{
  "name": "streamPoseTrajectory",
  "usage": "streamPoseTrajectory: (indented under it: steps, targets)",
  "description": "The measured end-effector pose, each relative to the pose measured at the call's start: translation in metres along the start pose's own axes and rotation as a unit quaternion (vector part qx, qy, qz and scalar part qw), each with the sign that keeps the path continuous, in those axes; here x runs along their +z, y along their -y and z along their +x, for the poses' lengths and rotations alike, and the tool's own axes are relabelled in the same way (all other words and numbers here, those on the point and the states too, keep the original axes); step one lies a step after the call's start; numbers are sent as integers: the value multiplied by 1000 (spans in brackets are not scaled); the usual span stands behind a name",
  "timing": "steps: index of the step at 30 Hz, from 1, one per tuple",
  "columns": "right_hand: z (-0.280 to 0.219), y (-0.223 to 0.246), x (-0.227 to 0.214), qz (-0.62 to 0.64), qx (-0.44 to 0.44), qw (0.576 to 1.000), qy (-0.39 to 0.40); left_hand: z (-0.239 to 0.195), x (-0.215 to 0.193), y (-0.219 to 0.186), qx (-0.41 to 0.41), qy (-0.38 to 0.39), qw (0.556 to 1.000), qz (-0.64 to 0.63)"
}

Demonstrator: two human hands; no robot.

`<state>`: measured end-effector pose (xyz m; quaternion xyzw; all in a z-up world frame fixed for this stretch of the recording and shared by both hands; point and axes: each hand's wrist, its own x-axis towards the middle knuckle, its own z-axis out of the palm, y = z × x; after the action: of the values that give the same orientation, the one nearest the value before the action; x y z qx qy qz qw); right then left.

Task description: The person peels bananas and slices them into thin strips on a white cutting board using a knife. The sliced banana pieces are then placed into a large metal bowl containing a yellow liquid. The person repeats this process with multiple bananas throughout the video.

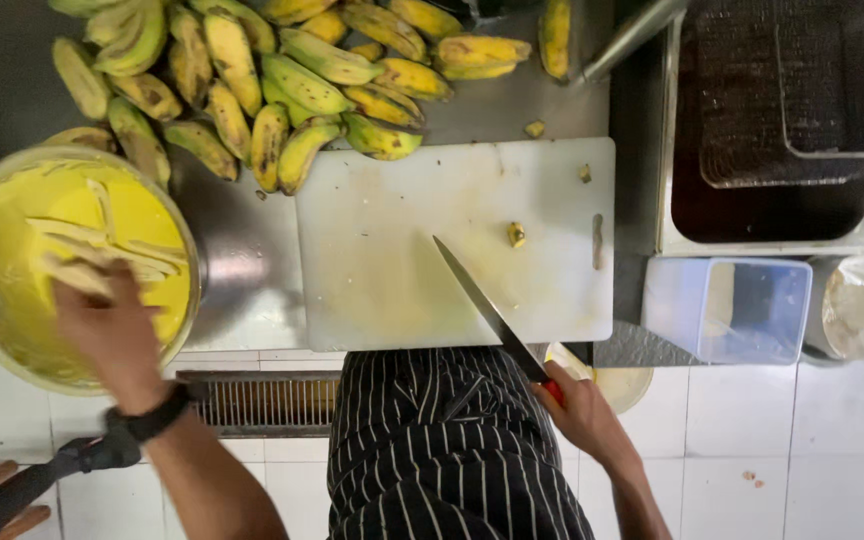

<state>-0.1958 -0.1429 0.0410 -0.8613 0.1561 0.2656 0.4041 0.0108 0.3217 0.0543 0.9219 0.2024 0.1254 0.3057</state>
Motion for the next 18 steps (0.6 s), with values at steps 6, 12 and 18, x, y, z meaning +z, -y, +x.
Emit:
streamPoseTrajectory:
  steps: [6, 12, 18]
  targets:
    - [7, 8, -27, 124, 252, 952, -124, 16, -22, -42, 164, -70, 954, 241]
    - [25, 20, -27, 71, 154, 984, -50, -10, 65, -137, 306, 26, 950, -60]
    - [51, 68, -43, 145, 157, 974, -77, -29, 194, -219, 459, 165, 870, -74]
